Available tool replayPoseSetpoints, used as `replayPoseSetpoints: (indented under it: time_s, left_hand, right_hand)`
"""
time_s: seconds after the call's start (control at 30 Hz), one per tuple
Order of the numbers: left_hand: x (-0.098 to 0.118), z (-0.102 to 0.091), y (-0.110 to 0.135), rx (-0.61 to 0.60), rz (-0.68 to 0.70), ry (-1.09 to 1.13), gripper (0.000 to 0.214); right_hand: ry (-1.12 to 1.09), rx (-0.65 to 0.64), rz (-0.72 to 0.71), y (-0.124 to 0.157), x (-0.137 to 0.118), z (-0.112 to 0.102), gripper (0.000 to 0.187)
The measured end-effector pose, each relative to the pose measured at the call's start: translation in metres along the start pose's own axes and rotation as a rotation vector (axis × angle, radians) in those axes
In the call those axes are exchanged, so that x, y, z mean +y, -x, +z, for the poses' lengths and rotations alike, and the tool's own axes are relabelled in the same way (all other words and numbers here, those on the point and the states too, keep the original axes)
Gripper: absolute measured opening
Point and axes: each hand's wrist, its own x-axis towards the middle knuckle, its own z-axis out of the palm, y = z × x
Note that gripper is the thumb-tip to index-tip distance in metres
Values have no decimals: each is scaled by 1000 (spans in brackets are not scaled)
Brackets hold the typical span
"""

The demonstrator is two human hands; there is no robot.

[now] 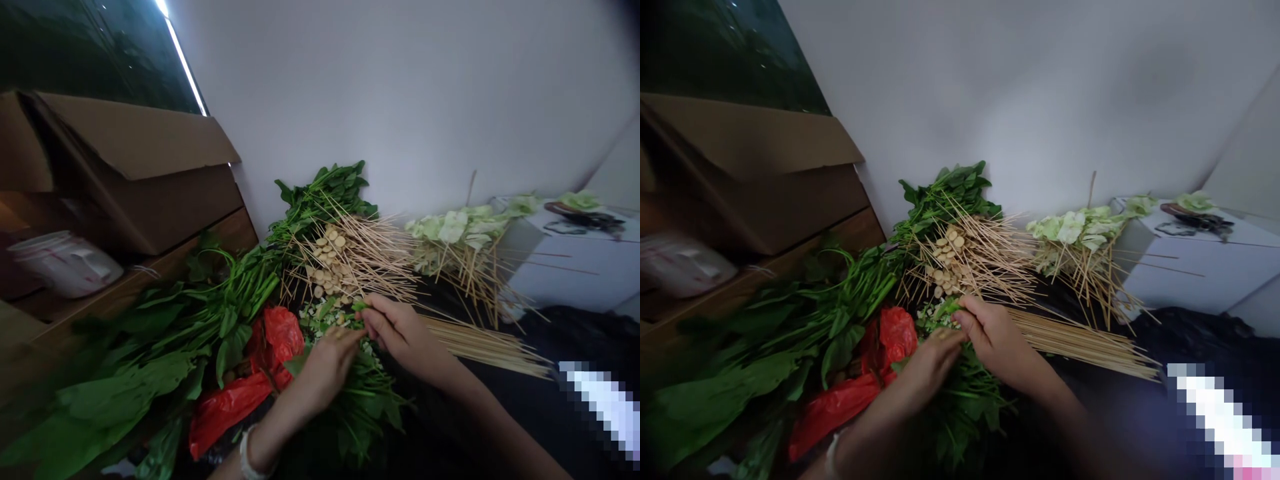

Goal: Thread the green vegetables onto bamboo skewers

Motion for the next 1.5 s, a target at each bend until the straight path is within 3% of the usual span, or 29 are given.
replayPoseSetpoints:
  time_s: [0.07, 0.17, 0.23, 0.37, 0.43, 0.6, 0.7, 0.77, 0.87, 0.93, 1.0, 1.07, 1.13, 1.2, 1.27, 1.33, 1.43, 1.5]
  left_hand:
    - [-4, 23, 17, -124, 62, -239, 50]
    - [-9, 34, 29, -257, 88, -300, 68]
    - [-9, 22, 26, -198, 64, -191, 53]
    - [0, -19, 10, 227, -53, 158, 37]
    - [5, -32, 6, 300, -88, 322, 36]
    - [14, -32, 10, 206, -149, 694, 58]
    - [13, -36, 19, 183, -183, 790, 63]
    - [10, -53, 32, 97, -234, 793, 61]
    - [-1, -96, 65, -18, -330, 795, 34]
    - [-10, -126, 91, 201, -260, 838, 20]
    - [-17, -152, 113, 592, 5, 957, 17]
    - [-22, -168, 124, 842, 197, 1051, 10]
    - [-26, -176, 122, 1015, 293, 1208, 18]
    - [-33, -174, 108, 1042, 199, 1334, 22]
    - [-41, -165, 86, 922, -66, 1247, 21]
    - [-48, -153, 64, 825, -296, 896, 24]
    - [-50, -144, 42, 712, -372, 450, 33]
    - [-47, -154, 37, 618, -373, 282, 37]
  right_hand:
    - [16, -7, 1, -1, 2, -1, 25]
    - [4, -15, 10, -2, 5, -1, 26]
    - [-31, 1, 21, -3, 7, 0, 25]
    - [-91, 47, 18, -5, 8, 2, 19]
    - [-119, 50, 23, -4, 7, 5, 17]
    - [-176, 25, -42, -1, 1, 16, 16]
    - [-124, -3, -115, -1, 1, 23, 16]
    - [-104, -8, -113, -1, 3, 25, 18]
    - [-161, 26, -59, -1, 5, 23, 23]
    - [-204, 43, -22, -1, 6, 21, 23]
    - [-230, 45, 10, -1, 6, 18, 23]
    - [-243, 43, 23, -1, 6, 17, 24]
    - [-242, 40, 25, -1, 6, 17, 25]
    - [-232, 32, 26, -1, 7, 18, 25]
    - [-218, 24, 24, -1, 8, 18, 25]
    - [-198, 17, 25, -1, 9, 19, 25]
    - [-180, 5, 33, 0, 12, 17, 24]
    - [-178, 2, 37, 0, 14, 16, 25]
